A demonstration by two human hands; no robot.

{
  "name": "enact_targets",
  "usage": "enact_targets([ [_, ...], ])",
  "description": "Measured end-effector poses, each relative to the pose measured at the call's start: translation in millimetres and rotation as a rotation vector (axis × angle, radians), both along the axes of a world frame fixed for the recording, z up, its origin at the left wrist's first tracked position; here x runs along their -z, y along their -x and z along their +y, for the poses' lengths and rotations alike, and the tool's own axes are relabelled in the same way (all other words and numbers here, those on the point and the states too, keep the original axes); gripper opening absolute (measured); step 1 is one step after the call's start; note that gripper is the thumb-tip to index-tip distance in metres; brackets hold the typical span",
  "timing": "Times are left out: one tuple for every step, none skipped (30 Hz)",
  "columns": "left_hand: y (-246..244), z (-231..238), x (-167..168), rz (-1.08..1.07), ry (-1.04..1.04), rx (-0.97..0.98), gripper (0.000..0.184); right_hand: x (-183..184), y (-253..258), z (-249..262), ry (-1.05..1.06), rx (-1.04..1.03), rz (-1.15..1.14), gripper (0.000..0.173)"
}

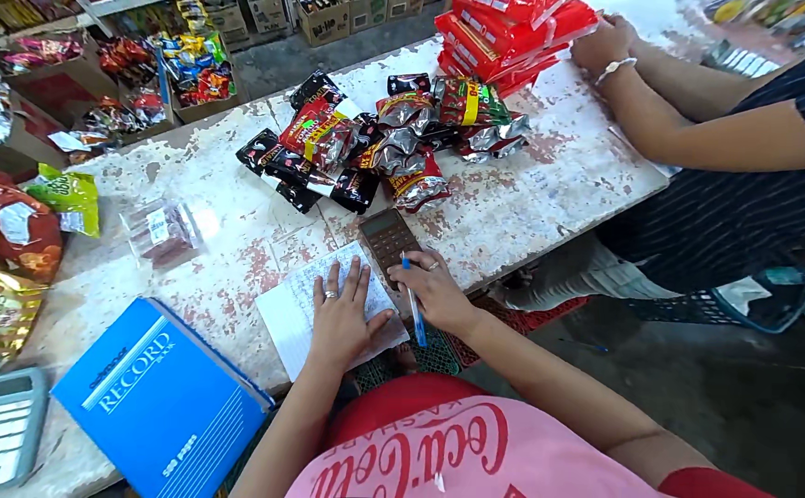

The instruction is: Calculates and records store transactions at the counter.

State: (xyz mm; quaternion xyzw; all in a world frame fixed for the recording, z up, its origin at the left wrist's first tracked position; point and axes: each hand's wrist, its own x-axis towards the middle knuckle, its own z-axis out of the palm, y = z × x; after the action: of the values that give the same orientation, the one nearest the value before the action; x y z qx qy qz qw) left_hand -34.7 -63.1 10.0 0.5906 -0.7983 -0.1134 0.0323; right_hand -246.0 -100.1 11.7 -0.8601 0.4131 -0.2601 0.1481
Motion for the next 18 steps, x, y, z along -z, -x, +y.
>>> enact_targets([
  [0, 0, 0, -0.003, 0.004, -0.002, 0.091, -1, -3, -4, 0.029, 0.013, -0.010, 0.025],
  [0, 0, 0, -0.003, 0.000, -0.003, 0.091, -1, -5, -8, 0.040, 0.025, -0.013, 0.024],
  [1, 0, 0, 0.003, 0.003, -0.004, 0.090, -1, -7, -11, 0.033, 0.030, -0.007, 0.024],
  [1, 0, 1, 0.005, 0.009, -0.004, 0.090, -3, -8, -13, 0.006, 0.029, 0.012, 0.024],
  [1, 0, 1, 0.003, 0.017, -0.004, 0.090, -3, -8, -14, -0.010, 0.030, 0.023, 0.024],
  [0, 0, 2, 0.001, 0.022, -0.003, 0.090, -3, -6, -14, 0.007, 0.038, 0.014, 0.024],
  [0, 0, 2, 0.001, 0.030, -0.004, 0.091, -1, -4, -12, 0.053, 0.053, -0.005, 0.022],
  [0, 1, 3, 0.000, 0.034, -0.004, 0.091, 2, 0, -10, 0.092, 0.068, -0.019, 0.021],
  [0, 1, 3, -0.002, 0.026, -0.006, 0.091, 5, 5, -8, 0.094, 0.074, -0.024, 0.022],
  [1, 1, 2, 0.000, 0.015, -0.009, 0.091, 7, 10, -6, 0.067, 0.069, -0.026, 0.023],
  [1, 1, 1, 0.003, 0.008, -0.009, 0.090, 8, 15, -4, 0.036, 0.059, -0.040, 0.025],
  [1, 1, 0, 0.004, 0.004, -0.009, 0.090, 8, 20, -2, 0.024, 0.057, -0.062, 0.028],
  [1, 1, 0, 0.004, 0.000, -0.008, 0.090, 8, 24, -1, 0.033, 0.069, -0.085, 0.029],
  [1, 1, 0, 0.003, 0.003, -0.008, 0.090, 8, 28, 1, 0.051, 0.093, -0.094, 0.030],
  [1, 1, 1, 0.002, 0.011, -0.007, 0.090, 8, 32, 3, 0.066, 0.119, -0.088, 0.031],
  [1, 1, 1, 0.001, 0.018, -0.006, 0.091, 8, 35, 4, 0.079, 0.143, -0.076, 0.031],
  [1, 1, 1, 0.000, 0.016, -0.005, 0.090, 8, 38, 5, 0.085, 0.157, -0.057, 0.030],
  [1, 1, 0, -0.001, 0.007, -0.004, 0.090, 8, 40, 7, 0.085, 0.162, -0.045, 0.031],
])
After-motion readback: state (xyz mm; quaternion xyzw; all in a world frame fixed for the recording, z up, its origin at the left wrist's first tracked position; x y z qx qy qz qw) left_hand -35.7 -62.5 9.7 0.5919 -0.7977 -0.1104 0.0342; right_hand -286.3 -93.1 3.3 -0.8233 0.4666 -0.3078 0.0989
